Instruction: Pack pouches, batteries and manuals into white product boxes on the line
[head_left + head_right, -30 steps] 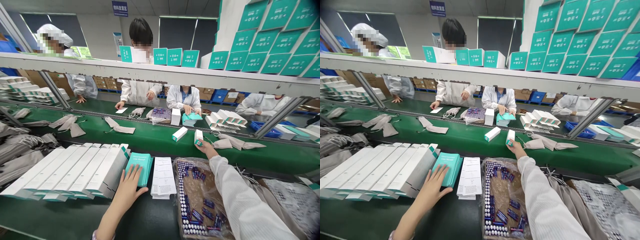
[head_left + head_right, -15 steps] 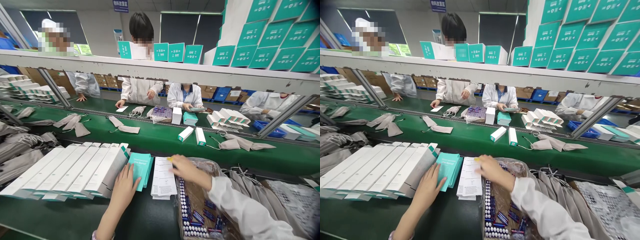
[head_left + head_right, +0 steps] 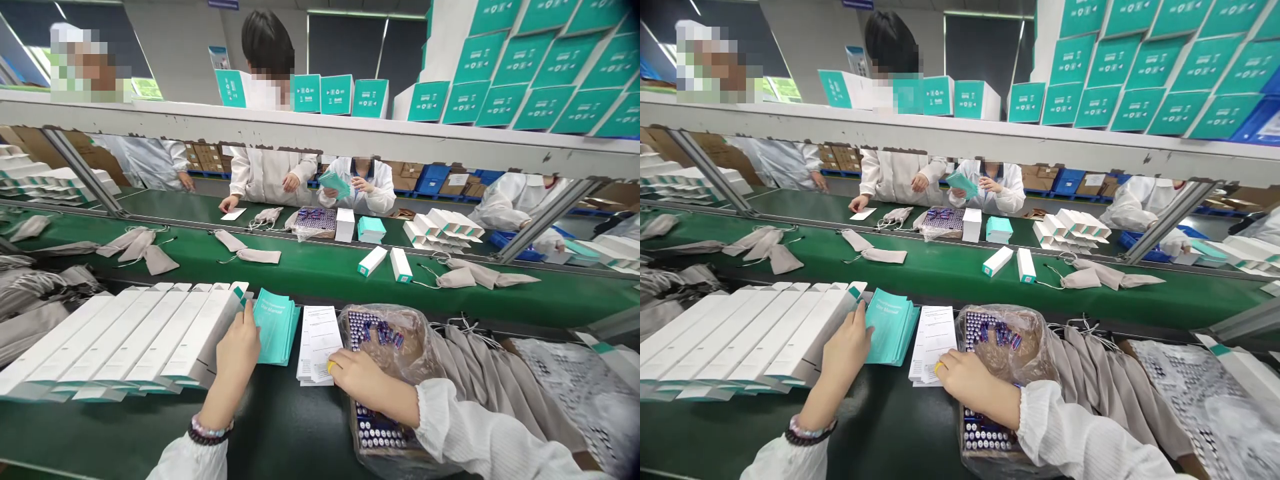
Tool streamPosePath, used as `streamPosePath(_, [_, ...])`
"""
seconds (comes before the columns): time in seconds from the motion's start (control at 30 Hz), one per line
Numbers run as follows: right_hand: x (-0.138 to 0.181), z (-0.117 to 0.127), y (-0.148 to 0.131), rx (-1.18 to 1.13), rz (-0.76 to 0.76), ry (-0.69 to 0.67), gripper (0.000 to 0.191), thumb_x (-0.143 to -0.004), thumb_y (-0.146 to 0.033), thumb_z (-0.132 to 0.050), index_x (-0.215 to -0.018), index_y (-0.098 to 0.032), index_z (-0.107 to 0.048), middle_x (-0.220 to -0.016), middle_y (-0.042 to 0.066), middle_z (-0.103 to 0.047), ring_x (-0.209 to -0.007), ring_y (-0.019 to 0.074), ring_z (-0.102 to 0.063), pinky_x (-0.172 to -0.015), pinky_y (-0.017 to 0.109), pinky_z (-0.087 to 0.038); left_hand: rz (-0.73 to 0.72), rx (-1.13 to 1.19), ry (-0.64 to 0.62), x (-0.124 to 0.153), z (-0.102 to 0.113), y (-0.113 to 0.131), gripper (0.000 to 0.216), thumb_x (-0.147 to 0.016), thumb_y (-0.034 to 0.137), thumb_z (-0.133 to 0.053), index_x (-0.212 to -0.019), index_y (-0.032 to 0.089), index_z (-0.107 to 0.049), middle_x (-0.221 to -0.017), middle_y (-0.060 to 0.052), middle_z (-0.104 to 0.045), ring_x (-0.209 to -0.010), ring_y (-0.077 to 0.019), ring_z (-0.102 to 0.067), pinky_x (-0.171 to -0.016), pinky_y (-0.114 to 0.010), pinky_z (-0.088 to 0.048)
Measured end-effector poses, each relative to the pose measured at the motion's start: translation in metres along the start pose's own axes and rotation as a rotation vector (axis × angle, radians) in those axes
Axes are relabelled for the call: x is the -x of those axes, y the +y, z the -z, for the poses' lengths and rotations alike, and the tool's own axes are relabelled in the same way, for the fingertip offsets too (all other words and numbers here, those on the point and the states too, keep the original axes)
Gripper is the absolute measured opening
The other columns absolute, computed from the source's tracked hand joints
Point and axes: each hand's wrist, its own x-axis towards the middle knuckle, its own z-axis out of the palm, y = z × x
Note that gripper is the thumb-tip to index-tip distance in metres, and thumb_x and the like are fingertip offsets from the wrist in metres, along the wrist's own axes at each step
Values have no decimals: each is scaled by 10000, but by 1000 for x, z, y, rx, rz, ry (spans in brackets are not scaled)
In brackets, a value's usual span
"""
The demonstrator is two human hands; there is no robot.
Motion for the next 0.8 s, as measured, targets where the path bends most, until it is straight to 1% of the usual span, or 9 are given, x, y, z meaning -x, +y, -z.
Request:
streamPosePath(0.1, [2,-1,-2,-26,-15,65,126,-941,-94,-545,-847,-162,-592,-830,52,-675,-745,181,-617,-608,278,-465,9,35,-17,-1,6,-7,367,-967,233,-443,-1295,152,-587,-1079,-146,-723,-811,-296,-716,-603,-331,-508])
streamPosePath(0.23, [1,-3,-4,-87,-7,164,232,-969,-136,-498,-751,-191,-556,-727,18,-657,-660,160,-608,-586,260,-469,27,97,10,-1,0,-14,407,-979,226,-401,-1344,152,-566,-909,-145,-764,-790,-322,-731,-653,-372,-530])
streamPosePath(0.37, [-2,15,9,-125,-102,313,316,-1022,-207,-415,-745,-196,-566,-654,15,-658,-563,157,-624,-531,258,-474,-32,230,73,6,-2,-18,466,-961,130,-308,-1371,152,-528,-1265,-160,-684,-1196,-298,-631,-919,-388,-528])
streamPosePath(0.43, [0,38,19,-132,-198,412,291,-1036,-219,-389,-845,-182,-607,-701,36,-702,-587,171,-670,-558,270,-508,15,353,122,16,6,-16,434,-985,195,-309,-1368,163,-509,-1348,-149,-632,-1259,-287,-585,-967,-387,-516])
streamPosePath(0.53, [4,79,23,-137,-333,575,223,-1027,-189,-407,-1100,-163,-616,-946,95,-769,-811,203,-747,-743,310,-579,278,975,161,40,24,2,427,-974,377,-445,-1372,228,-482,-1268,-109,-668,-1138,-294,-648,-868,-376,-567])
streamPosePath(0.57, [4,89,18,-150,-325,620,240,-1018,-180,-421,-1173,-162,-603,-1034,108,-766,-905,208,-748,-819,321,-585,382,1273,110,49,29,13,453,-939,396,-524,-1367,253,-484,-1246,-88,-678,-1088,-284,-670,-826,-353,-581])
streamPosePath(0.63, [0,98,0,-190,-190,653,287,-998,-170,-446,-1242,-159,-596,-1154,116,-743,-1076,212,-711,-937,329,-576,551,1772,-110,64,37,39,546,-856,337,-669,-1369,286,-487,-1214,-59,-699,-989,-258,-709,-769,-319,-596])
streamPosePath(0.7, [-6,92,-23,-193,6,629,263,-972,-140,-473,-1169,-157,-647,-1190,118,-731,-1197,224,-651,-1001,352,-561,678,2065,-319,74,40,64,604,-830,233,-698,-1394,275,-484,-1202,-69,-721,-968,-251,-729,-803,-332,-599])
streamPosePath(0.8, [-11,67,-48,-110,139,559,167,-918,-67,-545,-916,-152,-688,-1202,131,-722,-1304,281,-561,-1075,453,-511,856,2263,-418,82,39,86,569,-891,160,-597,-1441,209,-460,-1208,-112,-733,-1066,-259,-717,-941,-369,-566])
